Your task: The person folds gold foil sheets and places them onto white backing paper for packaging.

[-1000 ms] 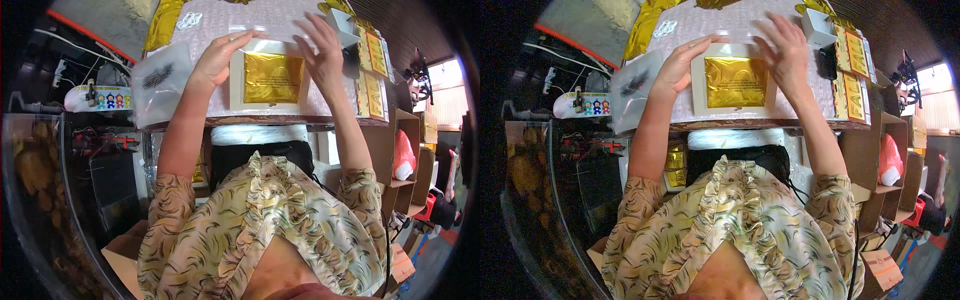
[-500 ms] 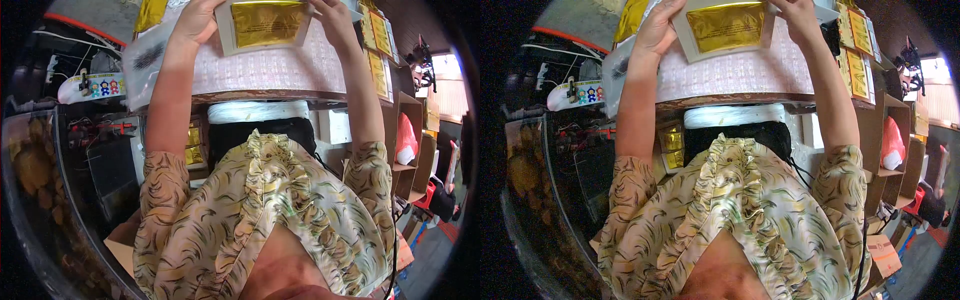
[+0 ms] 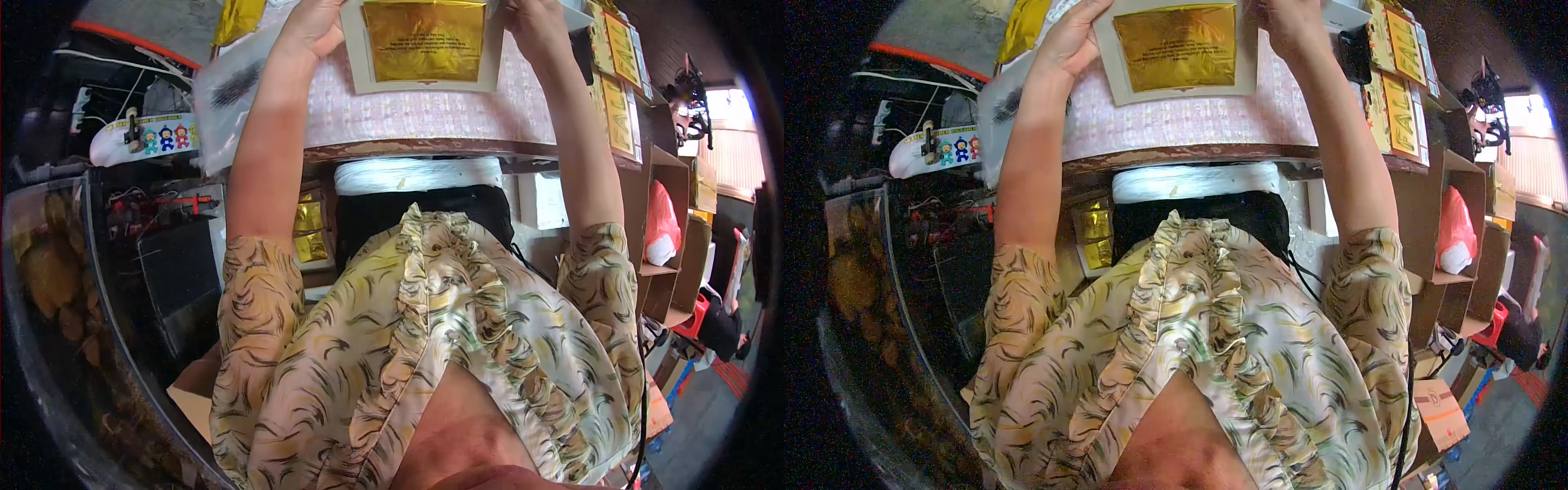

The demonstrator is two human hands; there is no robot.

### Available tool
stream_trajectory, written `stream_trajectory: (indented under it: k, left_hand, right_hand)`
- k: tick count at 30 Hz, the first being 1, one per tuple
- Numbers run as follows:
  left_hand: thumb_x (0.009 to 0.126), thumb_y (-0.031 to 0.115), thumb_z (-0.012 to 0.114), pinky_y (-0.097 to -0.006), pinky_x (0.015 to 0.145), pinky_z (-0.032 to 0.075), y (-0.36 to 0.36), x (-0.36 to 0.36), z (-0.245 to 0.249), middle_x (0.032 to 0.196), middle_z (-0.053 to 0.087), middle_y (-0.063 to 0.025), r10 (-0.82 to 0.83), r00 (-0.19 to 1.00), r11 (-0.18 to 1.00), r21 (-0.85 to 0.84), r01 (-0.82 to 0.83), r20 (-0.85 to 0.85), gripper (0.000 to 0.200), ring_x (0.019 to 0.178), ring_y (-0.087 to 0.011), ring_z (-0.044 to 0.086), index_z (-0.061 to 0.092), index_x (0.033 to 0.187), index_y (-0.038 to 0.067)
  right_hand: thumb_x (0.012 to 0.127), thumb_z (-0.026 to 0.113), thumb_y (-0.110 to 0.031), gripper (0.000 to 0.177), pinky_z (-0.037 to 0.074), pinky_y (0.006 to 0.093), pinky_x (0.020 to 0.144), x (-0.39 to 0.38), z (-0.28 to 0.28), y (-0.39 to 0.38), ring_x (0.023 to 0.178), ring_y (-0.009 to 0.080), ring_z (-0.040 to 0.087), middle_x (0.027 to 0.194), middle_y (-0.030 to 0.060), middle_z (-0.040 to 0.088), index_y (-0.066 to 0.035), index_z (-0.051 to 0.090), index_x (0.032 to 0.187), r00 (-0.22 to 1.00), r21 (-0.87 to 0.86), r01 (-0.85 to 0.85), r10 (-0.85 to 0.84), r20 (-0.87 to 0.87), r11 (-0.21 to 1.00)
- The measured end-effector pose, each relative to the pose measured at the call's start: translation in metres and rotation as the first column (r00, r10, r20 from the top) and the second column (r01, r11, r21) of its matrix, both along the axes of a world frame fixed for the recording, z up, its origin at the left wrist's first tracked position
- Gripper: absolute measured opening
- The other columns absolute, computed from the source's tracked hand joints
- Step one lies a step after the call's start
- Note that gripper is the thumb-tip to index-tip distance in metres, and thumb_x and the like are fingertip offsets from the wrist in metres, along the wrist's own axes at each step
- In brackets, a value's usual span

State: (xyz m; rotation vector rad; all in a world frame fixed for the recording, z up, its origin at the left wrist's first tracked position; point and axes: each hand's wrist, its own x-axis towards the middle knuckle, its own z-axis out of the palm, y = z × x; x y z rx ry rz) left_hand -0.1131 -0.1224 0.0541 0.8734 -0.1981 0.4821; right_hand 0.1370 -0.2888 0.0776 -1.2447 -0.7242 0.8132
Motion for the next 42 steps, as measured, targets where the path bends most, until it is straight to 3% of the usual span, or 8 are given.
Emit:
stream_trajectory:
  k: [3,19,22,25,28,30,34,42]
  left_hand:
    - [0.107,0.023,0.057,-0.0403,0.112,0.048,-0.009,0.001,0.006,0.141,0.062,-0.0163,0.243,0.866,0.958,-0.034,-0.286,-0.437,0.044,0.130,-0.0277,0.060,0.054,0.145,0.001]
    - [0.110,0.027,0.051,-0.0435,0.105,0.053,0.037,0.012,-0.027,0.131,0.067,-0.0189,0.038,0.807,0.980,-0.136,-0.145,-0.590,0.041,0.121,-0.0293,0.065,0.058,0.137,-0.002]
    - [0.106,0.028,0.058,-0.0386,0.098,0.056,0.002,0.011,-0.005,0.122,0.072,-0.0148,0.176,0.852,0.974,-0.037,-0.222,-0.494,0.037,0.110,-0.0242,0.069,0.066,0.131,0.000]
    - [0.109,0.030,0.053,-0.0388,0.106,0.051,-0.008,0.006,-0.007,0.133,0.065,-0.0124,0.231,0.815,0.962,-0.001,-0.273,-0.532,0.043,0.123,-0.0237,0.064,0.058,0.139,-0.001]
    - [0.110,0.034,0.051,-0.0373,0.105,0.052,-0.041,-0.002,0.007,0.130,0.067,-0.0124,0.273,0.843,0.960,0.073,-0.271,-0.463,0.044,0.121,-0.0217,0.065,0.060,0.136,-0.001]
    - [0.110,0.031,0.051,-0.0357,0.102,0.053,-0.052,-0.004,0.011,0.124,0.069,-0.0118,0.243,0.849,0.963,0.011,-0.269,-0.470,0.041,0.116,-0.0200,0.067,0.063,0.132,-0.002]
    - [0.110,0.028,0.053,-0.0343,0.100,0.054,-0.079,0.003,0.025,0.125,0.068,-0.0118,0.279,0.856,0.949,-0.013,-0.316,-0.435,0.039,0.114,-0.0193,0.067,0.064,0.131,-0.003]
    - [0.108,0.026,0.058,-0.0293,0.093,0.057,-0.104,0.009,0.042,0.119,0.070,-0.0080,0.289,0.895,0.957,0.064,-0.284,-0.340,0.037,0.106,-0.0130,0.067,0.065,0.129,-0.004]
  right_hand:
    - [0.096,0.071,-0.019,0.019,0.035,0.0255,0.051,0.002,-0.004,0.005,0.053,0.0087,0.048,0.066,-0.0040,0.059,-0.011,0.072,0.080,0.999,-0.026,-0.019,0.020,0.049,0.999]
    - [0.095,0.070,-0.016,0.020,0.042,0.0290,0.055,0.015,-0.027,0.029,0.060,0.0127,0.057,0.073,0.0029,0.068,0.000,0.075,0.084,0.975,-0.206,0.115,-0.071,0.208,0.972]
    - [0.095,0.071,-0.018,0.018,0.041,0.0276,0.058,-0.036,0.034,-0.005,0.063,0.0102,0.054,0.070,-0.0016,0.065,-0.005,0.075,0.083,0.825,-0.347,0.371,-0.135,0.548,0.861]
    - [0.094,0.074,-0.021,0.024,0.048,0.0255,0.071,-0.010,-0.009,-0.002,0.082,0.0114,0.064,0.095,0.0022,0.074,-0.004,0.076,0.112,0.968,-0.185,0.199,-0.163,0.191,0.962]
    - [0.092,0.075,-0.015,0.020,0.045,0.0228,0.060,-0.015,-0.013,-0.020,0.068,0.0056,0.059,0.080,0.0014,0.071,0.005,0.076,0.094,0.977,-0.042,0.198,-0.193,0.092,0.979]
    - [0.094,0.074,-0.017,0.021,0.048,0.0241,0.061,-0.009,-0.021,-0.022,0.068,0.0132,0.064,0.087,0.0037,0.075,0.001,0.076,0.105,0.934,-0.022,0.203,-0.187,0.304,0.979]
    - [0.085,0.081,-0.013,0.037,0.047,0.0365,0.099,-0.042,0.025,-0.035,0.118,0.0251,0.065,0.126,0.0037,0.072,-0.020,0.076,0.122,-0.080,0.491,0.086,-0.485,0.871,0.867]
    - [0.080,0.082,-0.015,0.033,0.043,0.0412,0.100,-0.072,0.055,-0.032,0.108,0.0239,0.064,0.111,-0.0004,0.072,-0.019,0.078,0.112,-0.150,0.345,-0.050,-0.349,0.925,0.937]
